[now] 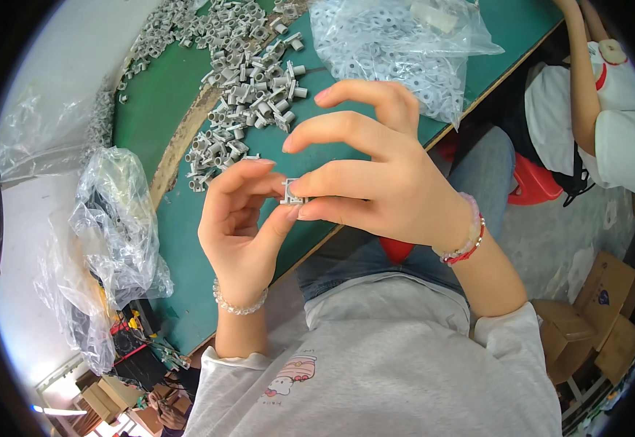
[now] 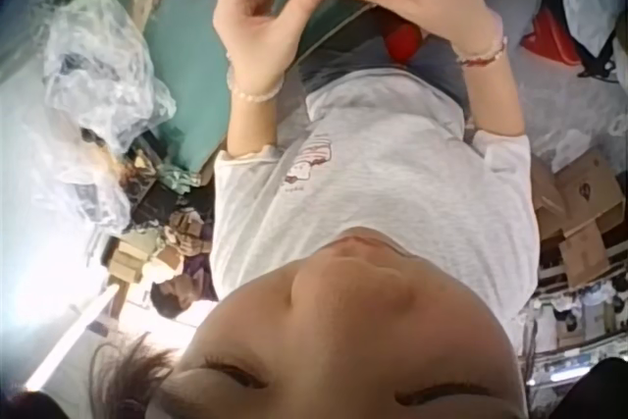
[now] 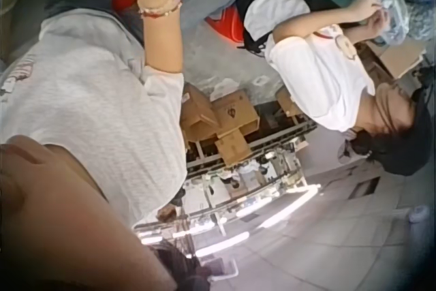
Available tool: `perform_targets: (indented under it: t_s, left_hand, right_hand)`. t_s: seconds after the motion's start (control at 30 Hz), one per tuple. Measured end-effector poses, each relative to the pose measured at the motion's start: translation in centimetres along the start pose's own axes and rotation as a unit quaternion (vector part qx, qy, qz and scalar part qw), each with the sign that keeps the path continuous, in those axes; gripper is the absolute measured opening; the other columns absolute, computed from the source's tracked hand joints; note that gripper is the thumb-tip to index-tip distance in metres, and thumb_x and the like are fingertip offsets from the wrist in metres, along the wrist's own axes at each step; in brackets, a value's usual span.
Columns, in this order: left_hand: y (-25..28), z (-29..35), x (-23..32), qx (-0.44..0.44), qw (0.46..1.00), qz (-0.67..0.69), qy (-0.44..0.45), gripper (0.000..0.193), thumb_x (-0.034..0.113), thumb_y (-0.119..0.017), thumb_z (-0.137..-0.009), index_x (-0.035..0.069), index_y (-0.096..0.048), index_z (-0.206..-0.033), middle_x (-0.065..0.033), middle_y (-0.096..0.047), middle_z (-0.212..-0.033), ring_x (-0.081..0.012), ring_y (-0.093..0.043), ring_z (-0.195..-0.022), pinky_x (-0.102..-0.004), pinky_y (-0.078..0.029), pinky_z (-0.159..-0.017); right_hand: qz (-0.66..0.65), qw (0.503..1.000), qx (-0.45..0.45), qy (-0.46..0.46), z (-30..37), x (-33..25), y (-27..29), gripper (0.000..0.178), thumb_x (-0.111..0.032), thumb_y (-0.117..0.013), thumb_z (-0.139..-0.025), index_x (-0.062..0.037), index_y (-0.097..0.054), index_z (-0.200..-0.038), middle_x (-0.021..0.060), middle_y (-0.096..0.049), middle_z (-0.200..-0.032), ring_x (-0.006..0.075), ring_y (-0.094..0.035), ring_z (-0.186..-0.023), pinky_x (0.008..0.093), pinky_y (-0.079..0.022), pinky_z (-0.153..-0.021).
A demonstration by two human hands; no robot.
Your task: Assembling small plastic electronic components by hand at a factory workbench.
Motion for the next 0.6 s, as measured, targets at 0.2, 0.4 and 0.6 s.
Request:
perform_targets:
  t_s: [0.2,0.4,0.6]
  left_hand:
    - [0.8,0.5,0.1,0.019,0.992,0.122,-0.003,0.046,-0.008,-0.075,-0.073,-0.002,-0.053,-0.113,-0.0108,-0.061,-0.105,-0.0168,-0.063,-0.093,-0.0290,-0.051,-0.084]
    - [0.3,0.6,0.5,-0.002,0.986,0.147,-0.079,0.042,-0.006,-0.076,-0.073,-0.004,-0.055,-0.110,-0.0135,-0.063,-0.105,-0.0199,-0.064,-0.091,-0.0313,-0.052,-0.082]
    - [0.6,0.9,1.1,0.028,0.993,0.058,-0.097,0.036,-0.005,-0.077,-0.071,-0.004,-0.060,-0.103,-0.0143,-0.066,-0.099,-0.0211,-0.066,-0.085,-0.0309,-0.053,-0.077]
  right_hand:
    - [-0.023,0.999,0.027,-0.019,1.0,-1.1,-1.0,0.033,-0.026,-0.074,-0.069,-0.0232,-0.071,-0.101,0.0016,-0.058,-0.120,0.0275,-0.048,-0.109,0.0387,-0.031,-0.093]
    - [-0.177,0.973,0.137,-0.053,1.2,-2.2,-1.1,0.036,-0.019,-0.074,-0.067,-0.0171,-0.069,-0.102,0.0099,-0.055,-0.123,0.0295,-0.048,-0.106,0.0401,-0.038,-0.092]
    - [-0.052,0.998,0.019,0.025,0.4,-2.2,-0.4,0.038,-0.030,-0.073,-0.076,-0.0159,-0.061,-0.109,0.0213,-0.049,-0.126,0.0361,-0.048,-0.110,0.0456,-0.039,-0.094]
Point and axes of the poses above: each hand's wrist, its own z-axis away from the middle knuckle, its own y-axis out of the back of the hand, x = y × z, the point moved 4 cm from there along -z, towards the middle knuckle
